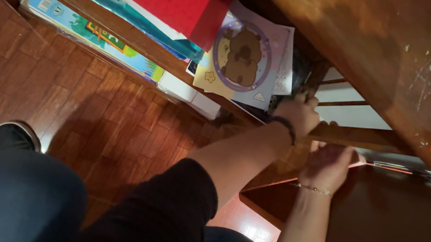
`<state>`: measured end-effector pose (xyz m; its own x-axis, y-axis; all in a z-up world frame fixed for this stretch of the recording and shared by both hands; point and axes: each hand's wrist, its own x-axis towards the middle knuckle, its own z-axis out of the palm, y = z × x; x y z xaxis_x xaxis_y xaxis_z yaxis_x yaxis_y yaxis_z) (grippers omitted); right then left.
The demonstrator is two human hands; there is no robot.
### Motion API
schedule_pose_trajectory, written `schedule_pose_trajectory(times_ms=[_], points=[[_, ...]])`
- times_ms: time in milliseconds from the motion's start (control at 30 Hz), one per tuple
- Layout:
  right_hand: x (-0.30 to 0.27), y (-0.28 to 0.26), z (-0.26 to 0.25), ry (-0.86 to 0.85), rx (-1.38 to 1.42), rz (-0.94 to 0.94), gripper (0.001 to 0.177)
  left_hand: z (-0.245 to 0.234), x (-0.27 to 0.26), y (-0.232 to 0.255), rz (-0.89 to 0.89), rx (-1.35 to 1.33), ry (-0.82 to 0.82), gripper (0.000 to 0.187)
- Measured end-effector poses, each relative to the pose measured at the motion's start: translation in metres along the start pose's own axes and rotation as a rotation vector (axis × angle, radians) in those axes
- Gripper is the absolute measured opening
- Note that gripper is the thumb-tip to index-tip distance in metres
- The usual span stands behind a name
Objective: Organizing and cleaning a bookshelf by moving books and folders and wiping the surfaces with a cloth.
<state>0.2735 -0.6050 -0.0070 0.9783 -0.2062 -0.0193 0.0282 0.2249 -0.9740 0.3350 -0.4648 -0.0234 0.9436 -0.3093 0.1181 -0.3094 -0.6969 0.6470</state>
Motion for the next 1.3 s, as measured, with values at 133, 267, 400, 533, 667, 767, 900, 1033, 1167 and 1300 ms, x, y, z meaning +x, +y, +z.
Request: schedule_pose_trajectory(times_ms=[133,267,400,533,667,767,900,1033,1167,1300], points=[[0.012,0.019,0.001,0.007,-0.009,0.128,0.066,0.014,0.013,-0.002,-0.129,-0.064,-0.148,0.057],[0.027,0.032,0.006,-0.146,0.111,0.027,0.076,0.040,0.032,-0.005,-0.253,-0.467,0.328,0.030],[0.013,0.019,0.036,-0.313,0.151,0.032,0.076,0.026,0.031,0.013,-0.340,-0.835,0.302,0.028],[0.022,0.029,0.022,-0.220,0.159,0.076,0.074,0.067,0.050,0.003,-0.217,-0.641,0.360,0.020],[0.026,0.036,0.011,-0.209,0.136,0.061,0.081,0.069,0.034,-0.010,-0.039,-0.707,0.502,0.024],[0.028,0.037,0.013,-0.118,0.125,0.063,0.085,0.056,0.029,-0.019,-0.144,-0.679,0.265,0.030],[0.025,0.035,0.022,-0.113,0.107,-0.002,0.079,0.036,0.029,-0.009,-0.541,-0.704,-0.005,0.040],[0.028,0.034,0.022,-0.149,0.125,0.074,0.075,0.024,0.007,0.003,-0.355,-0.475,0.059,0.041],[0.028,0.037,0.022,-0.123,0.138,0.094,0.075,-0.012,-0.028,0.010,-0.194,-0.137,-0.109,0.041],[0.031,0.044,0.023,-0.097,0.198,0.138,0.079,0.062,-0.018,-0.017,-0.240,-0.187,0.205,0.027]])
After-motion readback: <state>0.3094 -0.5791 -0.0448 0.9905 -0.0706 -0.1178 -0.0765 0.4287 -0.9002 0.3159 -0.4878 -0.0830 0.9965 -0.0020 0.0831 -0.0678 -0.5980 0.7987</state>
